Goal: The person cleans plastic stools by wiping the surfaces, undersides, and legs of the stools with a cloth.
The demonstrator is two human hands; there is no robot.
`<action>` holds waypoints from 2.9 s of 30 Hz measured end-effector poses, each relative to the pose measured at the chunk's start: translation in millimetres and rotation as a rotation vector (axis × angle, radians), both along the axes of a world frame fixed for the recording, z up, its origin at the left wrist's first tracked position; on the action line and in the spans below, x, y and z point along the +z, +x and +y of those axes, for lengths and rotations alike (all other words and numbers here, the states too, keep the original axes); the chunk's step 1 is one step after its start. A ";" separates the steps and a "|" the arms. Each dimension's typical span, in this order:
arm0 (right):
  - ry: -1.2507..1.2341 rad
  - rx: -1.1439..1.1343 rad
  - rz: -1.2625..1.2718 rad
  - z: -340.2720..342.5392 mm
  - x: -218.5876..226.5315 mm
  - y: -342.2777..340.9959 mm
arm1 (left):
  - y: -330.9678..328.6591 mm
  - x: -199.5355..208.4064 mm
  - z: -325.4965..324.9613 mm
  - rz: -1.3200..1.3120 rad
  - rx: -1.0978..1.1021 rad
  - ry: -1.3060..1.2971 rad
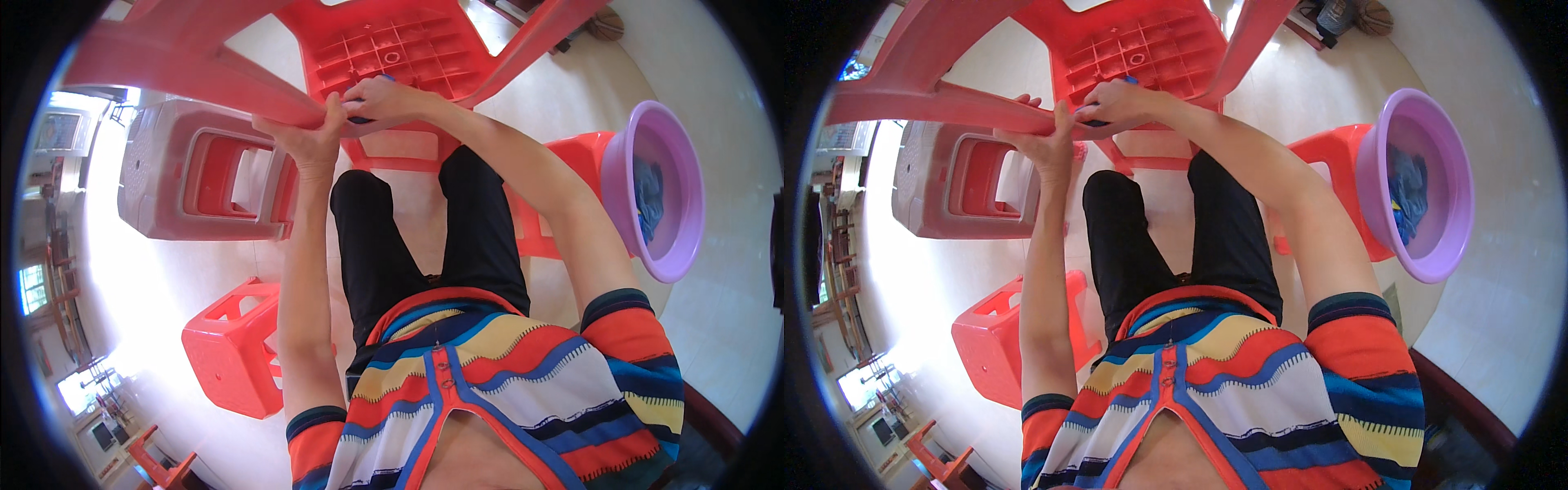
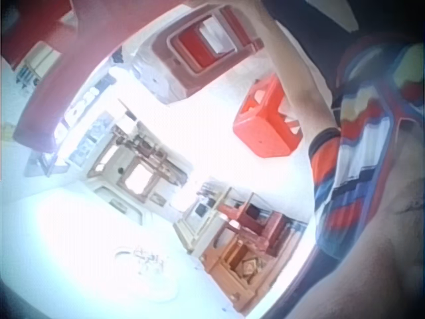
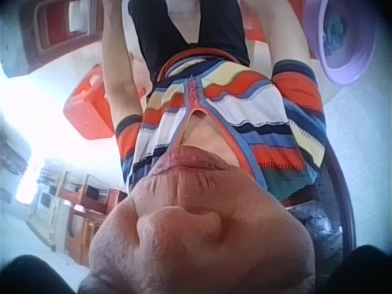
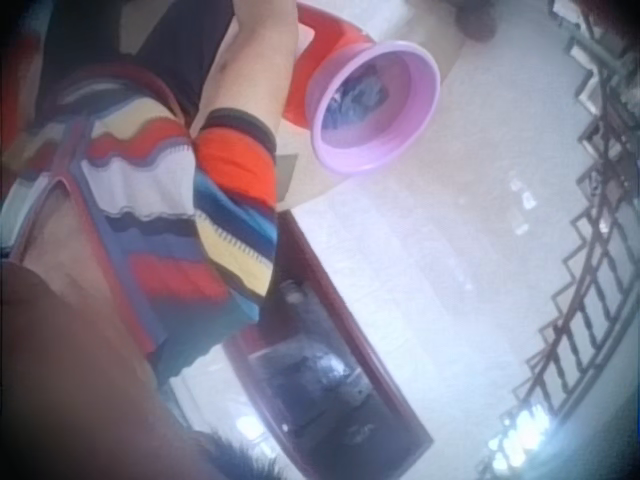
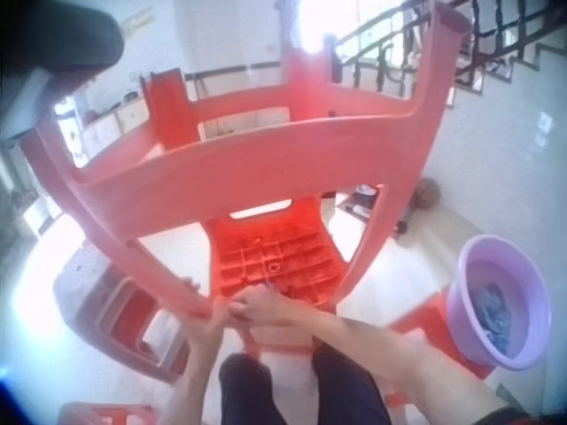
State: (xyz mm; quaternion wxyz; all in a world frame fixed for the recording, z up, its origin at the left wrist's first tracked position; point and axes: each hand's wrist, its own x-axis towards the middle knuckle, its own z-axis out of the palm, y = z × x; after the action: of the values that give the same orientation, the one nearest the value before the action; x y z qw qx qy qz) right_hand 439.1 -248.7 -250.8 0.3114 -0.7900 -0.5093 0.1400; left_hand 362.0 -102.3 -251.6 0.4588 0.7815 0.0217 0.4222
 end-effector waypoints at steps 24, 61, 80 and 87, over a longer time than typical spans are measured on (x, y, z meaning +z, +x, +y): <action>0.112 -0.319 0.112 -69.2 12.6 -28.4 | -3.3 9.1 -11.5 -0.062 -0.016 0.051; 0.306 -1.024 -0.077 -30.2 3.8 24.3 | -9.1 11.6 -13.0 -0.055 0.047 0.024; -0.495 -0.376 -0.542 11.2 -7.7 64.1 | -3.3 6.7 -10.5 -0.109 0.055 0.071; -0.087 -0.515 -0.228 -14.1 -29.8 67.1 | -5.6 12.6 -14.9 -0.067 0.072 0.032</action>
State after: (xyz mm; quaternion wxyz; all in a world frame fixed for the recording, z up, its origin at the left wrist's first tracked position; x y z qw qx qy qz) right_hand 506.1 -262.8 -280.6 0.2433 -0.9165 -0.3172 -0.0116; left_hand 356.4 -117.2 -239.0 0.4313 0.7727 0.0279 0.4649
